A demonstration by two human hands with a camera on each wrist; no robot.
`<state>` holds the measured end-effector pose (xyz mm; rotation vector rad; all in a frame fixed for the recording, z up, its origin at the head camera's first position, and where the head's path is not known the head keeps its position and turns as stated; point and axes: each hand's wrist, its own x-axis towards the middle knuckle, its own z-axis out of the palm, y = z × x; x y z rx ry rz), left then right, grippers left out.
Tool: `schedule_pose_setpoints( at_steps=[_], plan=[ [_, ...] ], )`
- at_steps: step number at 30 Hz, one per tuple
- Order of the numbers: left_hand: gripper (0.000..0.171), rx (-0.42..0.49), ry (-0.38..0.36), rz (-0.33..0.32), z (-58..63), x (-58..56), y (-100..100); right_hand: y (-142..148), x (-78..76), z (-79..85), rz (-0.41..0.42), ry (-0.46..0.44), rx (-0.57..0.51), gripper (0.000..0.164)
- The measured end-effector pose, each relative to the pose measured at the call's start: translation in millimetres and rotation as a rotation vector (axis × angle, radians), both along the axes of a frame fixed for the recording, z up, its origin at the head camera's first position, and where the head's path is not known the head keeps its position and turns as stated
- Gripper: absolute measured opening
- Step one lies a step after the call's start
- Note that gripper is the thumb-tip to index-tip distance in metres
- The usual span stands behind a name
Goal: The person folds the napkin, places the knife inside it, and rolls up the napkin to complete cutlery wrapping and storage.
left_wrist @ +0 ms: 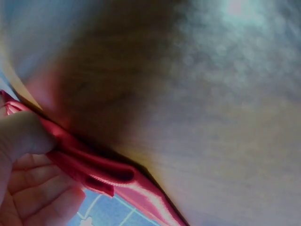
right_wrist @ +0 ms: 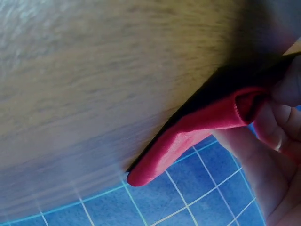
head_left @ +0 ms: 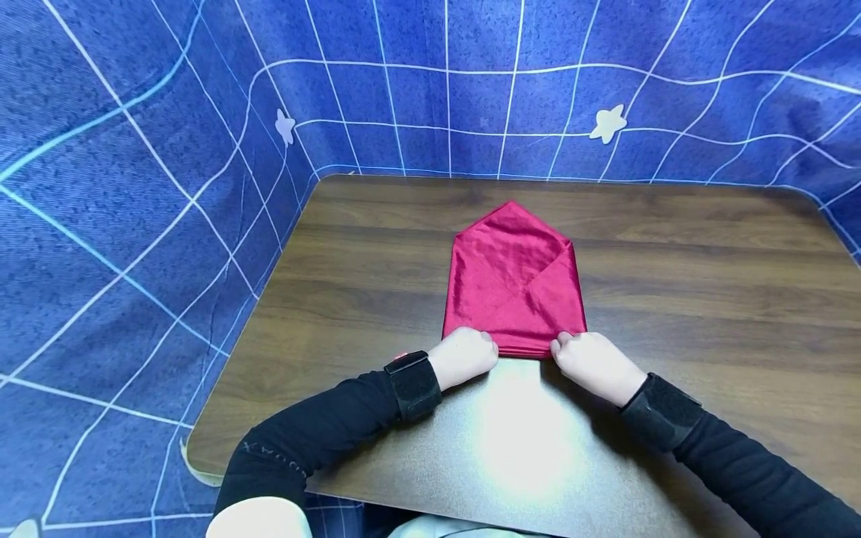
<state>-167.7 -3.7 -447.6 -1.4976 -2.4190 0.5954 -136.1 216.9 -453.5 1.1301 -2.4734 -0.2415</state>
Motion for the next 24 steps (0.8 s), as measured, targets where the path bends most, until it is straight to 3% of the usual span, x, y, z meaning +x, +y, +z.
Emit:
schedule_pose_setpoints(
  at_steps=[8, 18, 24],
  plan=[
    [0.015, 0.034, 0.072, -0.073, -2.7, -2.9, -5.1, -2.7, 0.8, -9.1, 0.053, 0.136, -0.008, 0.035],
    [0.006, 0.103, 0.079, -0.224, -6.9, -5.0, -7.4, -3.4, 1.2, -7.8, 0.131, 0.202, 0.029, 0.022],
    [0.009, 0.101, 0.052, -0.232, -5.6, -2.5, -5.4, -3.1, 0.2, -3.8, 0.115, 0.185, 0.023, 0.021]
  ],
)
